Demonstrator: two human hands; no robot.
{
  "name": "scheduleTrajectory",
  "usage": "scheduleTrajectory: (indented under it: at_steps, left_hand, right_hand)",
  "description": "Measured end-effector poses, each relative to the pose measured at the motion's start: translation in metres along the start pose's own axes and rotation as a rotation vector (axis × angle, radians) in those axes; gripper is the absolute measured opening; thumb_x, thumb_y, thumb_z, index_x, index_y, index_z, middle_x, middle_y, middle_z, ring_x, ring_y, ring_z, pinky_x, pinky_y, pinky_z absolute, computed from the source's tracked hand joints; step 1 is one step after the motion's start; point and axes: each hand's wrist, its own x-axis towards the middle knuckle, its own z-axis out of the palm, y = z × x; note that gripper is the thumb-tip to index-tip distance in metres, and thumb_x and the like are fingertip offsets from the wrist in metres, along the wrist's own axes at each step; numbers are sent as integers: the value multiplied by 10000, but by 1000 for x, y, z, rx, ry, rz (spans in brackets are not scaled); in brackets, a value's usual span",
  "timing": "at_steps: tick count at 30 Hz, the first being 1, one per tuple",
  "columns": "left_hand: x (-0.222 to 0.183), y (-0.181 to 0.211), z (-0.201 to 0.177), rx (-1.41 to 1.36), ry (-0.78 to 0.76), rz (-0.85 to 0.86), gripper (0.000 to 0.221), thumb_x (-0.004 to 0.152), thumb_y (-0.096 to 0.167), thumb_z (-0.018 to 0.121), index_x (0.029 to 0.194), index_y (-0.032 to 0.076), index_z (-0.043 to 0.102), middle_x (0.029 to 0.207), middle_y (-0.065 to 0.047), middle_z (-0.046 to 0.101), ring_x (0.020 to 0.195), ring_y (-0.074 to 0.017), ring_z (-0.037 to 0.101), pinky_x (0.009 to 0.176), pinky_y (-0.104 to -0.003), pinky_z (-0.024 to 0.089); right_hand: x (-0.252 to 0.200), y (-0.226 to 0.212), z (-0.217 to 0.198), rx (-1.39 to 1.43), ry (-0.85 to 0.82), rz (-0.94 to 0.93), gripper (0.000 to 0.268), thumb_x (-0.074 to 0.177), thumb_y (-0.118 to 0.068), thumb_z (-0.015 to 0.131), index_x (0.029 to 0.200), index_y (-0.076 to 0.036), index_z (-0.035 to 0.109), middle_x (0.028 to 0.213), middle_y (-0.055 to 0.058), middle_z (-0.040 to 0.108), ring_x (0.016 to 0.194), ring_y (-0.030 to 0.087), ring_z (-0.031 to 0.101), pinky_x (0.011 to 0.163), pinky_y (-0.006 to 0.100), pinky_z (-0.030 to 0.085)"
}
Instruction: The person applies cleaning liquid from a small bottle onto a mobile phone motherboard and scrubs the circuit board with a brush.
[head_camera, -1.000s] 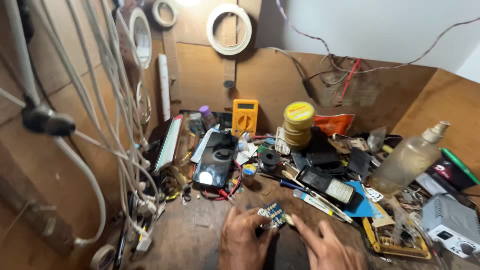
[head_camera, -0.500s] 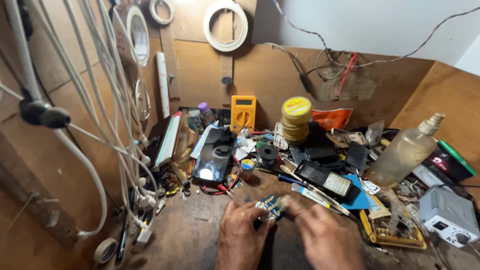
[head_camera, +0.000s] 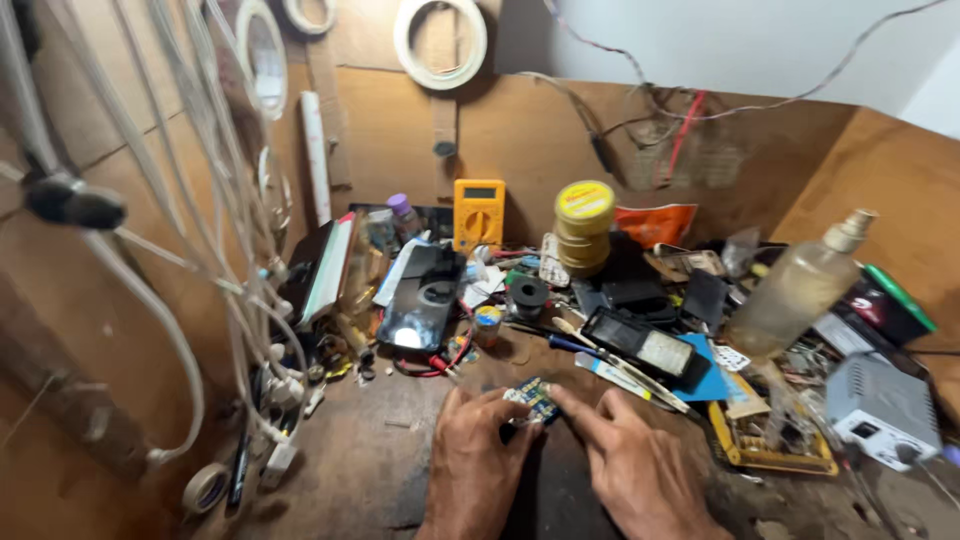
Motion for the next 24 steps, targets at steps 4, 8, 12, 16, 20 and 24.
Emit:
scheduleTrajectory:
  at_steps: [4,8,12,16,20,24]
  left_hand:
    - [3,5,-3,-23,-20,-38,235,688,139,864,903,73,798,1004,-58,786,888,-293,643,819,-409,522]
    - [5,7,-6,-10,-74,-78,219,726,134,855,932,77,807,1049,-55,783,886,-291,637,826,-402,521]
    - [4,9,-4,-24,-42,-49,219,696,121,857,902,65,807,998,-73,779,894,-294,644,822,-404,524]
    - [4,9,-4,-8,-31,-58,214,689,117,859,890,66,806,1006,-83,778,892,-302,644,812,-411,526]
    - [7,2,-3,-26,-33,-30,244,671,115,876,892,56,792,1009,-96,775,894,-324,634,804,-430,518]
    - [-2,-2,7,-44,-7,-30,202,698,130,874,870,61,794,925,-105,761,887,-311,648,794,-417,530]
  right_hand:
    - [-1,11,-8,-119,16,16,566,961,-289,580,1448,-572,535,1154,24,614,882,297,728,800,426,590]
    - [0,14,-12,134,221,-58,516,908,-275,639,1376,-492,663,980,66,633,844,296,727,765,433,588]
    - [1,-5,-10,86,10,7,598,895,-217,596,1422,-497,593,1042,69,600,865,322,698,780,460,561]
    - [0,-19,-18,90,57,-30,593,914,-189,584,1433,-478,587,977,104,595,841,332,695,759,464,564]
    - [4,-19,-25,91,159,-121,654,852,-153,608,1421,-476,603,1040,122,599,820,369,695,703,484,575]
    - [-6,-7,-17,31,88,-96,582,934,-195,586,1439,-482,582,925,117,590,823,351,692,744,481,564]
